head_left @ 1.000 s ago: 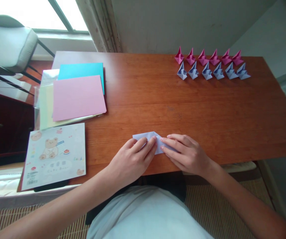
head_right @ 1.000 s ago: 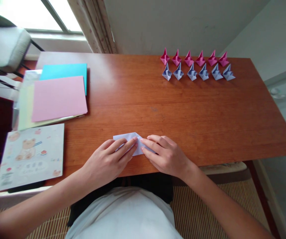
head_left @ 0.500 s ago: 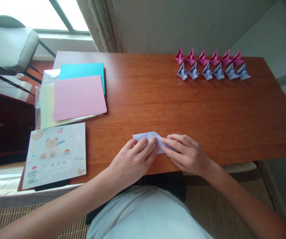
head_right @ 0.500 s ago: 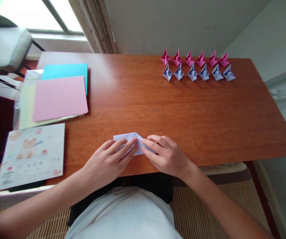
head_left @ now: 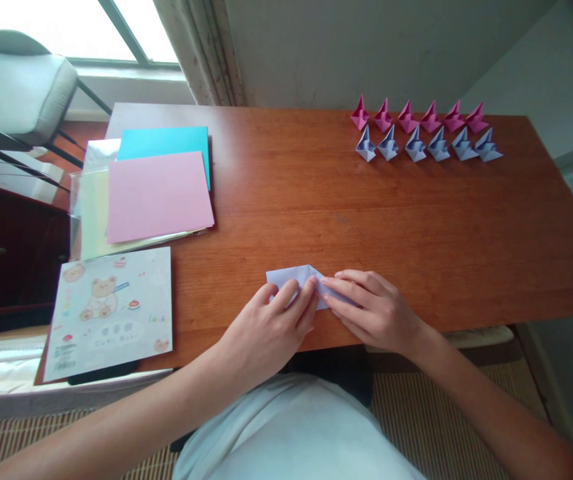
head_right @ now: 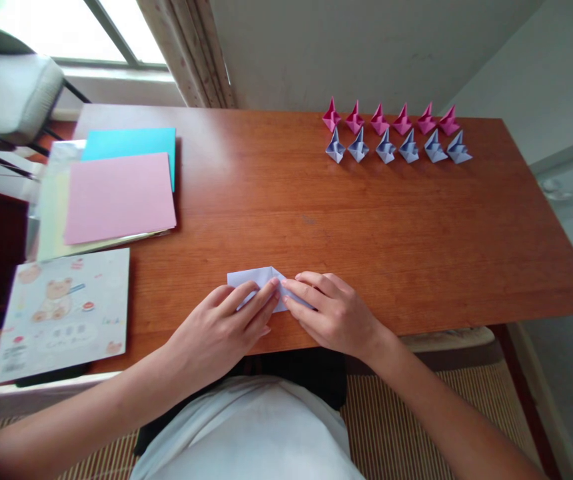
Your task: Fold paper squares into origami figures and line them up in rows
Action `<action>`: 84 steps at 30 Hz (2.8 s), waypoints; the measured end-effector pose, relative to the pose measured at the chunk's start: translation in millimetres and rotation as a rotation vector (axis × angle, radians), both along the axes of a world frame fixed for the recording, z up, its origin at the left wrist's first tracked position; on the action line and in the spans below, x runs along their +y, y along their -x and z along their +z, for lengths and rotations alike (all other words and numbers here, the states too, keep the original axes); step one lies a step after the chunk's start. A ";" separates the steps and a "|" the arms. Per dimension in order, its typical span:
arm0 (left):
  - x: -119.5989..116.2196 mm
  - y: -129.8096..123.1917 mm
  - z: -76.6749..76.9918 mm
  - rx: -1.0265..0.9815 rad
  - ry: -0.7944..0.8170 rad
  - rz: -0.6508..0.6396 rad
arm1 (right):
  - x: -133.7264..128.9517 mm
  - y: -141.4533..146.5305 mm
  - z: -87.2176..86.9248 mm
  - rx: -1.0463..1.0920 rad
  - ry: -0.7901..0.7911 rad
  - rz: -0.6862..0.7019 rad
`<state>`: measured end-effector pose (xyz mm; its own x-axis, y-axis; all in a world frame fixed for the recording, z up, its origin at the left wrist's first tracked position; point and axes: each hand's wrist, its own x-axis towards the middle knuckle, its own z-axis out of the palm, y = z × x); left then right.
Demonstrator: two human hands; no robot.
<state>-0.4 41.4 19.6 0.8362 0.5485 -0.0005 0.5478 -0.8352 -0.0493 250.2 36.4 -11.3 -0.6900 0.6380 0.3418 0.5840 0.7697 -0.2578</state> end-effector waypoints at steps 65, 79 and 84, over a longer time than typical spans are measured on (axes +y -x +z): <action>0.4 -1.6 -1.0 -0.019 0.013 -0.001 | 60.5 -1.8 69.3 -0.655 0.718 -0.313; -0.9 -4.3 -1.9 -0.166 0.133 0.130 | 14.7 29.2 37.4 -0.241 0.411 -0.558; -3.3 -5.5 -9.1 -0.315 0.174 0.195 | -7.7 41.4 23.8 -0.053 0.388 -0.618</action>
